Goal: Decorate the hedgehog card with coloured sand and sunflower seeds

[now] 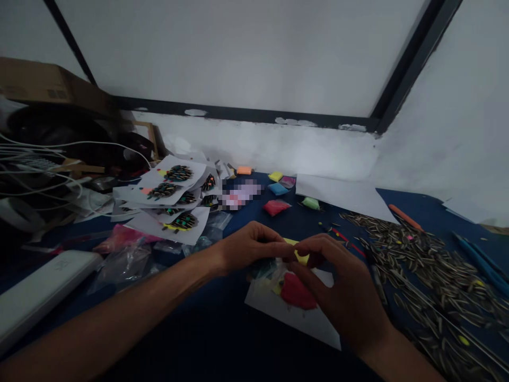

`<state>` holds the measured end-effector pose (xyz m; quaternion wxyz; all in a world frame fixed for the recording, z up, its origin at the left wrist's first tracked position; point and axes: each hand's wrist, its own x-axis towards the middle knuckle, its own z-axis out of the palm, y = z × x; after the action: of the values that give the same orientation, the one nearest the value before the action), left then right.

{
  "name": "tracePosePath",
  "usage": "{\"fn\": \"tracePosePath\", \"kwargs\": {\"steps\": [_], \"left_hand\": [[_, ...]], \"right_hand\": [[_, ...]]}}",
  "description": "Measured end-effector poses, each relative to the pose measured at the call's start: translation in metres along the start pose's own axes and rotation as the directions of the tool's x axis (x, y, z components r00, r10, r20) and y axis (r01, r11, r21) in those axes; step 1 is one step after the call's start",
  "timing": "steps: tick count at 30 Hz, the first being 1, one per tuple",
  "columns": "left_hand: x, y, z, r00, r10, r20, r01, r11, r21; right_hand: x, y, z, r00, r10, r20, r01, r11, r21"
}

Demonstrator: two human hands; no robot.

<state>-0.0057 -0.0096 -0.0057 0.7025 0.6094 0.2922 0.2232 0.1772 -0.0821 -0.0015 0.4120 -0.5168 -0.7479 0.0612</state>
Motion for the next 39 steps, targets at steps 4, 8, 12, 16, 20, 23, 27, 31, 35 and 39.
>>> {"fn": "tracePosePath", "kwargs": {"steps": [4, 8, 12, 16, 20, 23, 27, 31, 35, 39], "left_hand": [[-0.002, 0.001, 0.005, 1.0, -0.023, 0.013, 0.023, 0.999, 0.026], [-0.002, 0.0, 0.005, 0.998, -0.035, 0.059, 0.033, 0.999, 0.037], [0.001, -0.003, 0.003, 0.995, -0.062, 0.075, 0.065, 0.997, -0.036], [0.002, -0.002, -0.003, 0.993, -0.074, 0.097, 0.084, 0.991, -0.104], [0.0, 0.001, -0.016, 0.999, -0.049, -0.022, 0.049, 0.999, -0.005], [-0.002, 0.002, -0.028, 0.995, -0.094, -0.023, 0.096, 0.99, 0.103], [-0.003, 0.003, -0.042, 0.985, -0.167, 0.053, 0.137, 0.921, 0.365], [-0.002, 0.0, -0.048, 0.972, -0.209, 0.108, 0.126, 0.851, 0.51], [0.001, -0.005, -0.048, 0.963, -0.233, 0.137, 0.13, 0.843, 0.522], [0.003, -0.007, -0.048, 0.961, -0.234, 0.144, 0.129, 0.849, 0.513]], "right_hand": [[0.0, 0.004, 0.0, 0.998, -0.057, -0.018, 0.057, 0.998, -0.034], [-0.001, 0.006, 0.0, 0.992, -0.126, 0.012, 0.127, 0.99, -0.066], [-0.001, 0.004, 0.0, 0.965, -0.262, -0.027, 0.25, 0.945, -0.21], [0.002, -0.001, -0.005, 0.956, -0.283, -0.073, 0.258, 0.936, -0.24], [0.004, -0.001, -0.006, 0.976, -0.215, -0.039, 0.202, 0.955, -0.215], [0.001, 0.001, -0.001, 0.994, -0.106, 0.029, 0.109, 0.984, -0.138], [-0.004, 0.001, 0.006, 0.988, -0.03, 0.151, 0.039, 0.997, -0.06], [-0.01, 0.001, 0.012, 0.972, -0.08, 0.219, 0.092, 0.995, -0.043], [-0.012, 0.002, 0.018, 0.969, -0.081, 0.235, 0.091, 0.995, -0.034], [-0.011, -0.001, 0.02, 0.96, -0.061, 0.274, 0.085, 0.993, -0.077]]}}
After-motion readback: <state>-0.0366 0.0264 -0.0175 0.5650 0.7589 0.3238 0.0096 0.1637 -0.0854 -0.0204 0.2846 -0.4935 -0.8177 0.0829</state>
